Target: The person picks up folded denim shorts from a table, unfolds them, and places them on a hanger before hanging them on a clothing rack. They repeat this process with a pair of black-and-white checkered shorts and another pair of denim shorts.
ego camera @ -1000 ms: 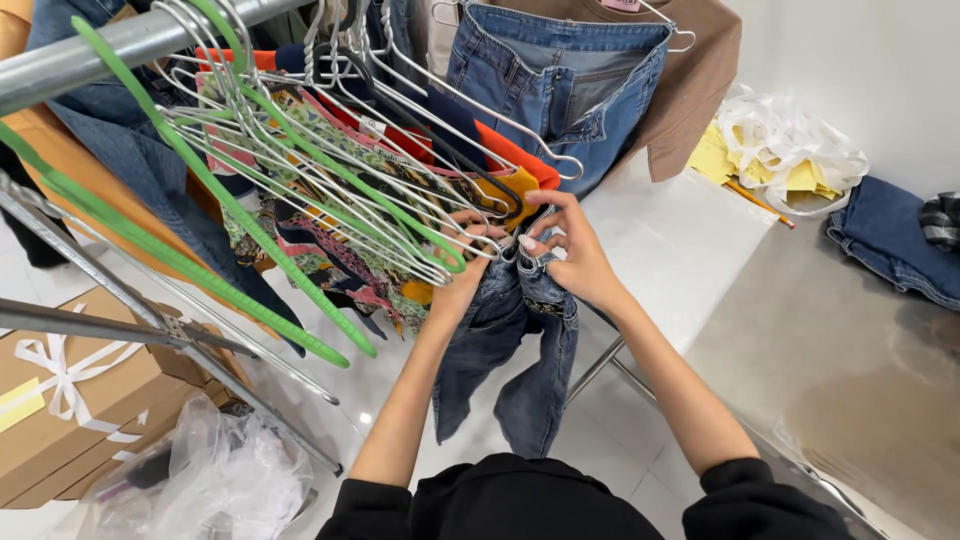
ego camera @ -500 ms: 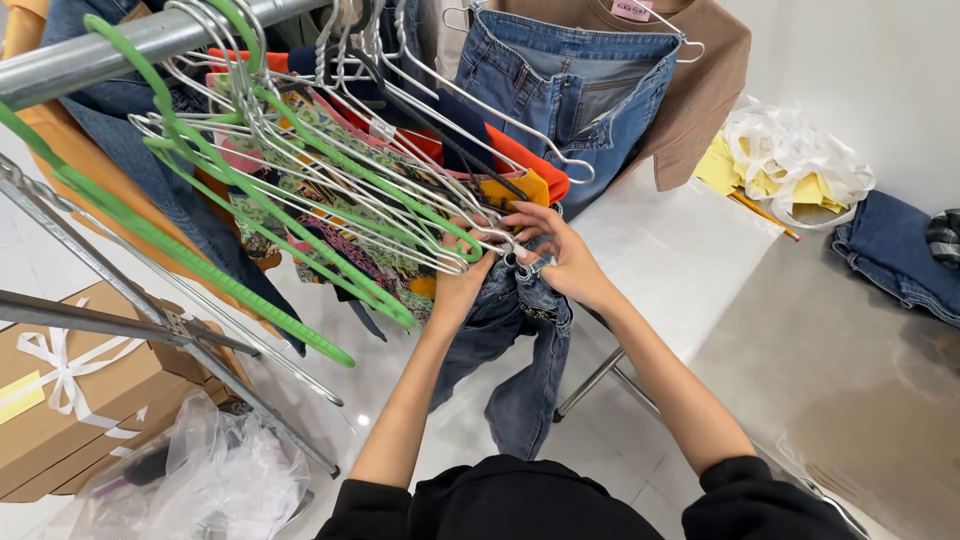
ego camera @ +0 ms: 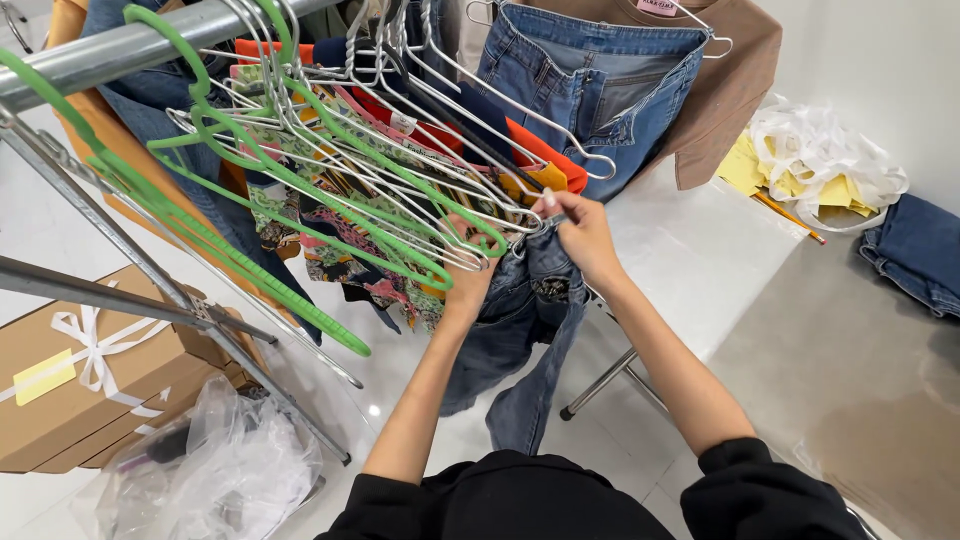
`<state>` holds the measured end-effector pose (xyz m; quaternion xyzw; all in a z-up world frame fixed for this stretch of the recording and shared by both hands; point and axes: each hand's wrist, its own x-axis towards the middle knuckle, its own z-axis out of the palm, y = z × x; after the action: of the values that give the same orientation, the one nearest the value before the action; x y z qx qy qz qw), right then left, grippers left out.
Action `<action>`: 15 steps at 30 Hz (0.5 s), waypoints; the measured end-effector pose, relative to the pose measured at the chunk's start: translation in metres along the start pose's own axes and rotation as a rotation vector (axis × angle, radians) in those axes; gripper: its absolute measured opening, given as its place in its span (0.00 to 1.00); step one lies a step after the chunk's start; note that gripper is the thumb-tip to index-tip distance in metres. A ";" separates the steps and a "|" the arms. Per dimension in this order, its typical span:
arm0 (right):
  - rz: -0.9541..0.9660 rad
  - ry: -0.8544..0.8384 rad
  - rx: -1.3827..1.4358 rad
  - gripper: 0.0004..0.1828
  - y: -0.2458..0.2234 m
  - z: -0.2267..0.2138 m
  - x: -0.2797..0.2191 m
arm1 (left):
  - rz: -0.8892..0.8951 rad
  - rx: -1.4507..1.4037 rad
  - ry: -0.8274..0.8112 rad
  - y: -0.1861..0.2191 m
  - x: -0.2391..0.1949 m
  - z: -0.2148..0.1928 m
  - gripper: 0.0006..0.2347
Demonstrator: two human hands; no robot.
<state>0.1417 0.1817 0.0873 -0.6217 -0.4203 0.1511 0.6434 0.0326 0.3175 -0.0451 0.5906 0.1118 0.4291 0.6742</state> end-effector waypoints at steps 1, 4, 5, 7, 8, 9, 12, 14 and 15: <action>-0.001 0.000 -0.002 0.11 -0.003 0.000 -0.001 | 0.001 -0.002 -0.001 0.001 -0.006 -0.002 0.14; 0.021 0.084 0.021 0.17 -0.009 0.001 -0.001 | -0.240 -0.831 0.080 0.027 -0.020 0.002 0.17; 0.013 0.108 0.033 0.17 -0.008 0.001 -0.001 | -0.170 -0.626 0.020 0.050 -0.022 0.008 0.12; 0.004 0.133 0.045 0.16 -0.008 0.000 -0.001 | -0.098 -0.423 -0.040 0.069 -0.023 0.012 0.08; -0.005 0.144 0.040 0.17 -0.008 -0.002 -0.001 | -0.052 -0.286 -0.023 0.066 -0.022 0.011 0.08; -0.013 0.155 0.035 0.17 -0.009 -0.004 0.000 | -0.005 -0.149 -0.007 0.063 -0.019 0.011 0.09; -0.063 0.176 -0.005 0.17 -0.014 -0.011 0.000 | 0.130 0.255 0.042 0.037 -0.013 0.007 0.11; -0.078 0.196 -0.004 0.17 -0.013 -0.015 0.003 | 0.114 0.154 0.025 0.017 -0.008 0.002 0.08; -0.092 0.208 0.003 0.16 -0.012 -0.018 0.004 | 0.095 0.059 0.014 0.007 -0.006 -0.001 0.05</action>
<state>0.1528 0.1702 0.1017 -0.6132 -0.3791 0.0564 0.6907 0.0254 0.3132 -0.0408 0.6120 0.1009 0.4612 0.6344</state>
